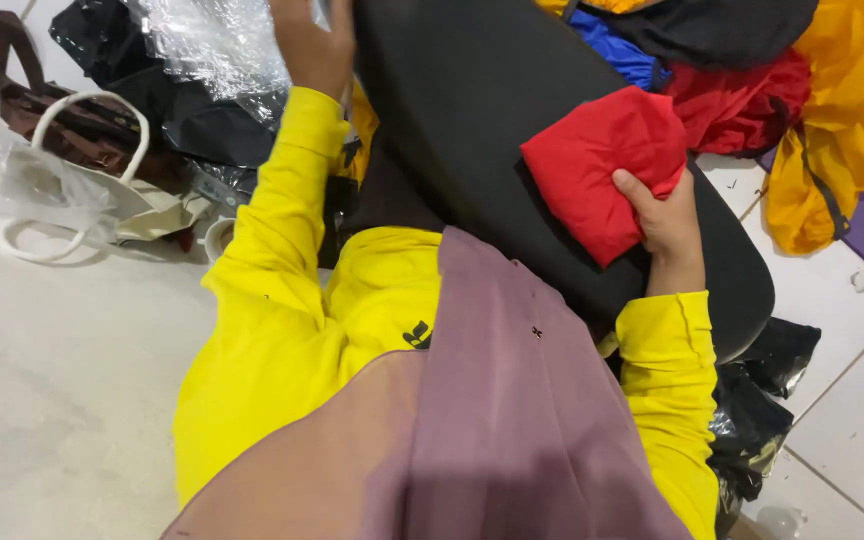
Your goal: Cleaning a red fabric cover with a sponge, folding it, and placing it into a clear plastic bag and then a black poly mailer for shipping.
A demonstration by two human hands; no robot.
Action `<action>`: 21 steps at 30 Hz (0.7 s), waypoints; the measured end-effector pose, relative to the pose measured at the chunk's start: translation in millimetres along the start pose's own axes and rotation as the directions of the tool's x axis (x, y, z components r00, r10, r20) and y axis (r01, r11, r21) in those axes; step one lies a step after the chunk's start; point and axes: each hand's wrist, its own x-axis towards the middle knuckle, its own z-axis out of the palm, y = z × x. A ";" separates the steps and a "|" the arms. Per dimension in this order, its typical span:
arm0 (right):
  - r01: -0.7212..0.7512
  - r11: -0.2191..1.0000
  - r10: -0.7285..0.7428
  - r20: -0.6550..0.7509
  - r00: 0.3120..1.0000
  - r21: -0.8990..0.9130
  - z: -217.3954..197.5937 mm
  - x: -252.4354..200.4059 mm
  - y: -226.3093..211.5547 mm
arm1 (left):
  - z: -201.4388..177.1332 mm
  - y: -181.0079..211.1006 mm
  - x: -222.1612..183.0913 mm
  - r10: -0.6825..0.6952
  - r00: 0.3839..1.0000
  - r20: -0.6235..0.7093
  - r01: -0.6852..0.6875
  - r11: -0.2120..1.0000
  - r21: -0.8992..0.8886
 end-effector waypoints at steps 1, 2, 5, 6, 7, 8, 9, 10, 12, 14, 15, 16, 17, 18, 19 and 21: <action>0.025 0.995 -0.025 0.006 1.000 -0.092 -0.8 0.4 4.2 | -3.0 -42.9 -11.7 -0.241 0.970 0.015 0.238 0.965 0.111; 0.053 0.982 -0.052 0.009 0.999 -0.180 -0.8 1.7 8.1 | -4.0 -87.0 -19.2 -0.463 0.886 0.006 0.450 0.866 0.218; -0.033 0.968 0.036 0.006 0.999 -0.250 9.4 10.3 -1.9 | -25.3 -159.5 -33.0 -0.516 0.841 0.162 0.412 0.805 0.427; -0.031 0.969 0.032 0.001 0.999 -0.246 8.5 13.4 -1.4 | -28.7 -150.4 -25.0 -0.510 0.845 0.164 0.406 0.809 0.425; -0.083 0.979 0.085 0.003 0.996 -0.186 8.1 16.7 -0.6 | -32.1 -141.9 -17.2 -0.637 0.697 0.329 0.368 0.712 0.598; -0.135 0.983 0.138 0.012 0.990 -0.126 8.3 20.6 0.2 | -37.1 -133.7 -10.1 -0.753 0.496 0.433 0.272 0.608 0.746; -0.132 0.984 0.134 0.010 0.991 -0.122 10.6 22.4 -3.4 | -27.5 -136.7 -13.7 -0.750 0.500 0.434 0.268 0.610 0.745; -0.169 0.977 0.169 -0.012 0.986 -0.129 13.0 22.0 -6.1 | -19.4 -139.2 -19.9 -0.732 0.427 0.530 0.116 0.626 0.771; -0.213 0.968 0.210 -0.041 0.977 -0.129 14.6 23.1 -3.1 | -3.5 -143.5 -36.6 -0.712 0.334 0.618 -0.046 0.642 0.765; -0.153 0.976 0.146 -0.056 0.988 -0.152 11.5 22.5 8.6 | 13.4 -145.4 -58.7 -0.702 0.288 0.651 0.147 0.705 0.694; -0.161 0.976 0.153 -0.069 0.986 -0.146 14.3 21.5 5.9 | 12.5 -137.9 -56.6 -0.694 0.283 0.662 0.137 0.712 0.689; -0.156 0.971 0.145 -0.069 0.987 -0.181 15.4 20.9 1.9 | 12.5 -129.0 -55.7 -0.702 0.270 0.659 0.188 0.710 0.679; -0.151 0.965 0.139 -0.069 0.988 -0.216 16.5 19.8 -2.2 | 11.9 -119.9 -54.9 -0.709 0.256 0.657 0.238 0.705 0.668; -0.154 0.964 0.141 -0.077 0.987 -0.218 16.4 20.8 -0.5 | 14.5 -128.2 -61.7 -0.704 0.254 0.663 0.236 0.710 0.663; -0.146 0.967 0.131 -0.083 0.988 -0.207 16.2 20.9 1.2 | 16.6 -136.0 -68.9 -0.679 0.362 0.639 0.259 0.731 0.631; -0.136 0.970 0.119 -0.092 0.989 -0.203 16.4 21.0 2.5 | 29.1 -172.1 -91.7 -0.648 0.465 0.604 0.284 0.755 0.591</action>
